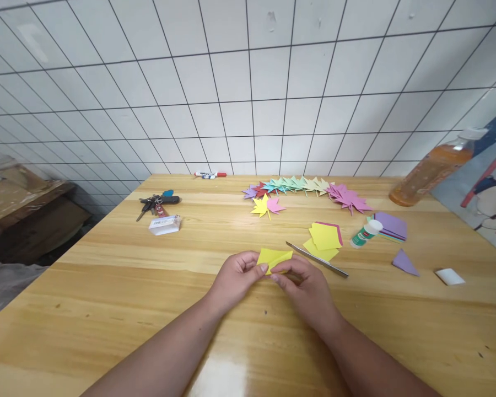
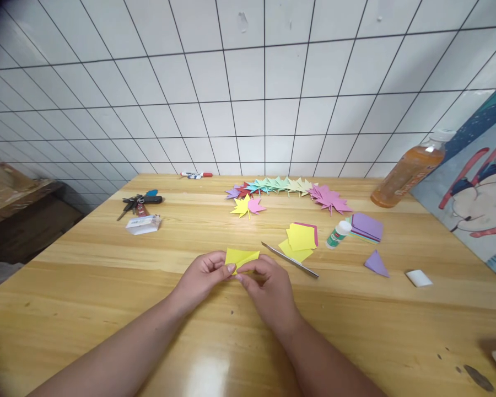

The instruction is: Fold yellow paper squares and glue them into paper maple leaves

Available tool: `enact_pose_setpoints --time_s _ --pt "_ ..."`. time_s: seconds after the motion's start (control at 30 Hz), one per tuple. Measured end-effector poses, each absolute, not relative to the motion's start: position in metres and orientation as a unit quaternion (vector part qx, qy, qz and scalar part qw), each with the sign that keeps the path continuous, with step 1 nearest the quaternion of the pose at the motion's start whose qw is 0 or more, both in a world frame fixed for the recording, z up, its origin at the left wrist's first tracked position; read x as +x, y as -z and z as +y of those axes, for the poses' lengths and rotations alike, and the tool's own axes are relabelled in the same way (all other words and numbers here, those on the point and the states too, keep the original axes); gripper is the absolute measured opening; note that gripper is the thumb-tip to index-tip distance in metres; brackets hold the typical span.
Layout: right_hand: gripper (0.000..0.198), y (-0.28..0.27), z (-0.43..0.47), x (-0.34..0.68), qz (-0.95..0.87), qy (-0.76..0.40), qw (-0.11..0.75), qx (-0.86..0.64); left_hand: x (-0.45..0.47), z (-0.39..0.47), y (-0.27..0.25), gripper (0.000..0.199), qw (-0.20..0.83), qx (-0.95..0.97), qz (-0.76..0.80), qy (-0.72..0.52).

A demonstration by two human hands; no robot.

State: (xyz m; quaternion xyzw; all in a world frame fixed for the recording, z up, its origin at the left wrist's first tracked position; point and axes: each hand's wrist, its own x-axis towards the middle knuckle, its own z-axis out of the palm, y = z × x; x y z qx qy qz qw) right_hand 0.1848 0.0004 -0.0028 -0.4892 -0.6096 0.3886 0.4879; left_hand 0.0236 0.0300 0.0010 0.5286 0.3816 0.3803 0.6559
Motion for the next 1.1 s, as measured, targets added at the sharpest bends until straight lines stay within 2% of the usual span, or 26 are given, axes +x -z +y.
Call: enact_pose_setpoints --time_s 0.2,0.4,0.57,0.77,1.1 --pt "0.014 0.0028 0.0021 0.1852 -0.534 -0.448 0.514 -0.500 0.0244 0.0260 -0.0034 0.035 0.644 0.534 0.405 -0.370" --pt "0.024 0.0024 0.0040 0.1866 -0.470 -0.447 0.525 -0.551 0.0234 0.0265 -0.0055 0.028 0.601 0.594 0.426 -0.323" --pt "0.024 0.0019 0.0034 0.1868 -0.469 -0.439 0.522 -0.560 0.0229 0.0271 -0.0084 0.030 0.583 0.615 0.430 -0.311" --pt "0.022 0.0010 0.0024 0.1862 -0.475 -0.433 0.515 -0.567 0.0239 0.0254 -0.0081 0.030 0.623 0.583 0.419 -0.313" --pt "0.020 0.0032 0.0002 0.1863 -0.489 -0.407 0.532 -0.559 0.0221 0.0270 -0.0096 0.027 0.629 0.583 0.406 -0.315"
